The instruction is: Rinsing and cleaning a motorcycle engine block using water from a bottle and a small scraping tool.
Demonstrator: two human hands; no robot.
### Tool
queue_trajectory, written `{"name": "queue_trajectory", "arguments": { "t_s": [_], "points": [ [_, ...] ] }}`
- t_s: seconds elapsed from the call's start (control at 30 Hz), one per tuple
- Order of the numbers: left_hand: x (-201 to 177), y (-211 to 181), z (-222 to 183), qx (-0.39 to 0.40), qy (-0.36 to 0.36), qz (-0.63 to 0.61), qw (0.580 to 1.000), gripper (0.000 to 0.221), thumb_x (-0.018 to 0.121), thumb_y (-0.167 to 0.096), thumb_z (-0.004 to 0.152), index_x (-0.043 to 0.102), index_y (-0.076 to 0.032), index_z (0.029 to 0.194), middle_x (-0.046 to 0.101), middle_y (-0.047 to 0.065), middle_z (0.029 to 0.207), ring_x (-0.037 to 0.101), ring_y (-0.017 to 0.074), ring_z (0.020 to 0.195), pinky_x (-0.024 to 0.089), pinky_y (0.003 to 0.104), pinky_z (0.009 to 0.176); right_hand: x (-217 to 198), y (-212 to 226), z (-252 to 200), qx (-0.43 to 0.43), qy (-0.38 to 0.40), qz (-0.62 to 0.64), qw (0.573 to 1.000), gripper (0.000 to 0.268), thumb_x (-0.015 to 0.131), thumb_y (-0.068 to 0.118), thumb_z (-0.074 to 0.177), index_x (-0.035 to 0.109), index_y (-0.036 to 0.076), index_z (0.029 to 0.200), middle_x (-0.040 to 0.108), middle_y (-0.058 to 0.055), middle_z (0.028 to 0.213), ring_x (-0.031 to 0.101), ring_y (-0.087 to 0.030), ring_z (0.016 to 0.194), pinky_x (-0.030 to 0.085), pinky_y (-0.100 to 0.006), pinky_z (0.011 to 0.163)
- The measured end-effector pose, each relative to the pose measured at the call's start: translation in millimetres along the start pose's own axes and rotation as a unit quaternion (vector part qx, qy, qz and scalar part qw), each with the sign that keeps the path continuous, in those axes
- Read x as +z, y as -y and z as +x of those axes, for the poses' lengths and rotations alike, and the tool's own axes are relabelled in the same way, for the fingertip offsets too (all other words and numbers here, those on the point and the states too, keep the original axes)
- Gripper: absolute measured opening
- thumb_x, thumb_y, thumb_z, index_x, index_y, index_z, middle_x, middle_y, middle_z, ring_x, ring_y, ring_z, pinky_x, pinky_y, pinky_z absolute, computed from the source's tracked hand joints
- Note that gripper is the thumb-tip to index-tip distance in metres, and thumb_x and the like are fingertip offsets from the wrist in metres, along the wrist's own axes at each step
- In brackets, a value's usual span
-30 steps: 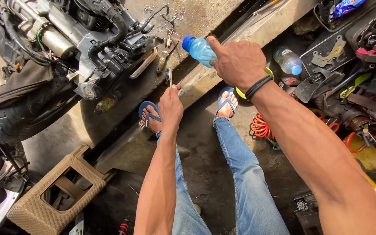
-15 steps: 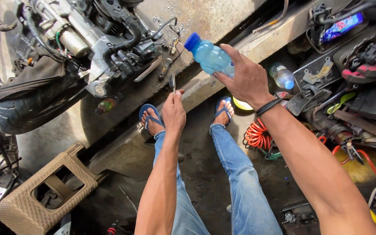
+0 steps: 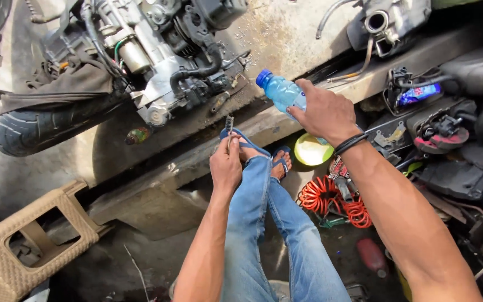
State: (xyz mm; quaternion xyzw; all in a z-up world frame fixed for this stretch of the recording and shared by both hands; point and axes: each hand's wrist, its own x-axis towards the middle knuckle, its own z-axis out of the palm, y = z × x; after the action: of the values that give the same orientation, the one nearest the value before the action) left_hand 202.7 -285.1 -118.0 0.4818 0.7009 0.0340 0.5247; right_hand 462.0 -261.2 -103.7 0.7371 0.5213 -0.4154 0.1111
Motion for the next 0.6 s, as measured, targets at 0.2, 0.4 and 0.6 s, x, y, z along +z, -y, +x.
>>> {"name": "queue_trajectory", "arguments": {
  "t_s": [0.2,0.4,0.6],
  "points": [
    [-8.3,12.6,9.9,-0.011,-0.010,-0.042,0.999,0.032,0.053,-0.040,0.101,0.074,-0.025,0.120,0.077,0.015,0.107,0.069,0.0388,0.111,0.054,0.050,0.098,-15.1,24.5,23.0,-0.006,0.034,-0.050,0.998,0.058,0.057,0.044,0.100,0.046,0.019,0.150,0.071,-0.028,0.115,0.070,-0.054,0.102,0.054,-0.065,0.087],
    [-53.6,-5.9,4.2,-0.014,-0.012,-0.053,0.998,0.033,0.056,-0.045,0.100,0.075,-0.028,0.120,0.077,0.012,0.107,0.070,0.0360,0.109,0.056,0.049,0.095,-65.9,48.2,16.0,0.021,0.051,-0.107,0.993,0.058,0.056,0.046,0.098,0.045,0.024,0.150,0.073,-0.024,0.114,0.072,-0.049,0.105,0.056,-0.062,0.088],
    [-126.7,-48.8,-24.0,-0.025,-0.026,-0.084,0.996,0.035,0.055,-0.045,0.098,0.074,-0.026,0.121,0.078,0.011,0.111,0.070,0.0354,0.110,0.055,0.048,0.097,-102.4,25.3,-24.0,-0.078,-0.127,-0.045,0.988,0.067,0.065,0.047,0.092,0.040,0.028,0.152,0.070,-0.019,0.116,0.071,-0.045,0.102,0.058,-0.058,0.087]
  ]
}}
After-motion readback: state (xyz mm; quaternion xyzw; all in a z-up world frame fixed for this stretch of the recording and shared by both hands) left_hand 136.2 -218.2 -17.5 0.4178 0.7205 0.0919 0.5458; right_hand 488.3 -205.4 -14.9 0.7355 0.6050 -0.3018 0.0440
